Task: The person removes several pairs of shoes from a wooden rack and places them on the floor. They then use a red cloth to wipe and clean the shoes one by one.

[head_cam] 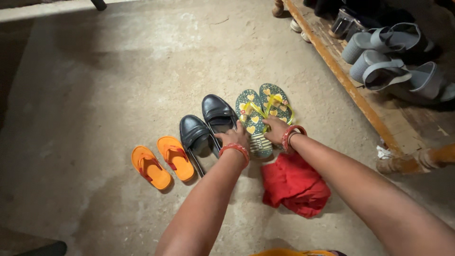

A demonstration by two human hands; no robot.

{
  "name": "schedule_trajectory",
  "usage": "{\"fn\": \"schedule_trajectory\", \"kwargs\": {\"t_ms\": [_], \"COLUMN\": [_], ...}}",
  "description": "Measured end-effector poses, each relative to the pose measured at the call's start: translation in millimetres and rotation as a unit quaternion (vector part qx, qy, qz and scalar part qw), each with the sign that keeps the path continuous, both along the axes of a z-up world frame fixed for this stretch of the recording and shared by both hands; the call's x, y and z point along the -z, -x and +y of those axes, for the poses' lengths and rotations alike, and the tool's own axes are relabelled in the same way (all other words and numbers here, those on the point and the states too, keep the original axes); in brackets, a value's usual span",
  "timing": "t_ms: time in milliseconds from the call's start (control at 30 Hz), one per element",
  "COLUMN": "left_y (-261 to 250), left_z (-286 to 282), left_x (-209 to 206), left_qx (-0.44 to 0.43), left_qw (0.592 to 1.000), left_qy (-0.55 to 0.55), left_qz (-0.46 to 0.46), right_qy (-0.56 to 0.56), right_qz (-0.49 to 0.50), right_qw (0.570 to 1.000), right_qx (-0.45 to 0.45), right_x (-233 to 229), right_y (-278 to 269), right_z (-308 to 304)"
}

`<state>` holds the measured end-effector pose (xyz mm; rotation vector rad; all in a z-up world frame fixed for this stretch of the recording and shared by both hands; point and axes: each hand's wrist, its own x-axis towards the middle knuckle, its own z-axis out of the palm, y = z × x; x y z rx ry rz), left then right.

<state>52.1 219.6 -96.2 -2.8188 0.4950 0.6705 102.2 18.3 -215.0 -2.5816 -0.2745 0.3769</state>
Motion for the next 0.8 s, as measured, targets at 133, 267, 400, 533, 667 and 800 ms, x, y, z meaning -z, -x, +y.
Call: {"fn": "schedule_trajectory", "kwargs": {"t_ms": [133,267,400,533,667,800], "left_y": [-11,-8,-3,-2,2,3], "left_z": [-4,-13,-24,-28,-20,-15], "left_x": [12,-1,-20,-16,-1,-6], "left_qx": [-0.008,-0.044,0.039,0.0,0.058,0.08], "left_qw": [1.0,0.998,0.99,0.995,0.995,0.988], "left_qy": [0.001,-0.033,-0.109,-0.081,-0.074,-0.017], "left_qz": [0.011,0.037,0.08,0.056,-0.035,-0.134], "right_qy": [-0.02,-0.047,-0.002,0.087,0.121,0.103], "right_qz": [-0.03,-0.026,0.049,0.082,0.08,0.05], "right_qw": [0.999,0.997,0.998,0.993,0.989,0.993], "right_qx": [-0.036,-0.048,-0.025,-0.008,-0.005,-0.001], "right_x": [10,8,-23,-71,-109,-133], "right_y": [1,7,20,43,61,64], "right_z": [-8,-7,10,35,50,51]}}
